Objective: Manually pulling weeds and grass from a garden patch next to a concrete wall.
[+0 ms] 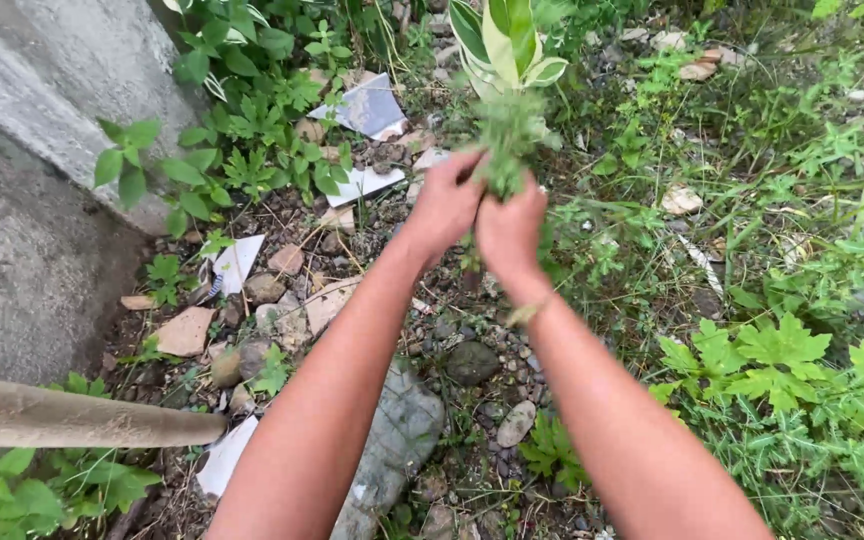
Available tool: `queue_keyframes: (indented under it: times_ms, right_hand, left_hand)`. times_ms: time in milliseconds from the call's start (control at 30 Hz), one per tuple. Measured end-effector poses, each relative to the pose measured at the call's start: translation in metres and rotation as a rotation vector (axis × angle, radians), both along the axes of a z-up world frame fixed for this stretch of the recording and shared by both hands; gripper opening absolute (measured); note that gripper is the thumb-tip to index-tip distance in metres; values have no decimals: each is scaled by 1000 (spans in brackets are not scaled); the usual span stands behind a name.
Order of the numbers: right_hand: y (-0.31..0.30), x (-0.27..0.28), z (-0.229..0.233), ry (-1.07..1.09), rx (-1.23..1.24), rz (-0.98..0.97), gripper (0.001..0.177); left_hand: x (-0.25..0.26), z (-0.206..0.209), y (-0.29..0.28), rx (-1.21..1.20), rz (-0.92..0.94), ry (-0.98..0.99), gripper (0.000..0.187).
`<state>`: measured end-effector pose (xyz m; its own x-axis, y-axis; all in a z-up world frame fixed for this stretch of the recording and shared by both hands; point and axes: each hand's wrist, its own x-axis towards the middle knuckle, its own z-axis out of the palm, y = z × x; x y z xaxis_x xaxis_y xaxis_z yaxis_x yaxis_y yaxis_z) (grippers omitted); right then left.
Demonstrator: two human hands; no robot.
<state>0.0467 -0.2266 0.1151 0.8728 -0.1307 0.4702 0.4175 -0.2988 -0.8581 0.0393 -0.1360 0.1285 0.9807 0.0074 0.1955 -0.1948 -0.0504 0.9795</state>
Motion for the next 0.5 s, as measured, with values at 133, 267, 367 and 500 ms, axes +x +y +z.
queue_keyframes:
  times_ms: [133,267,367,500]
  right_hand:
    - [-13,10,88,-205,105,210,23]
    - [-56,26,139,-141,88,464,11]
    - [-74,13,146,45,10,450,9]
    - [-46,-31,122,634,-285,189,41]
  left_hand:
    - [16,60,0,-176,1,-240,38]
    - [-7,102,5,-175,-83,-293,44]
    - [-10,93,8,-80,-117,-177,50]
    - [-33,58,23,320,-167,183,26]
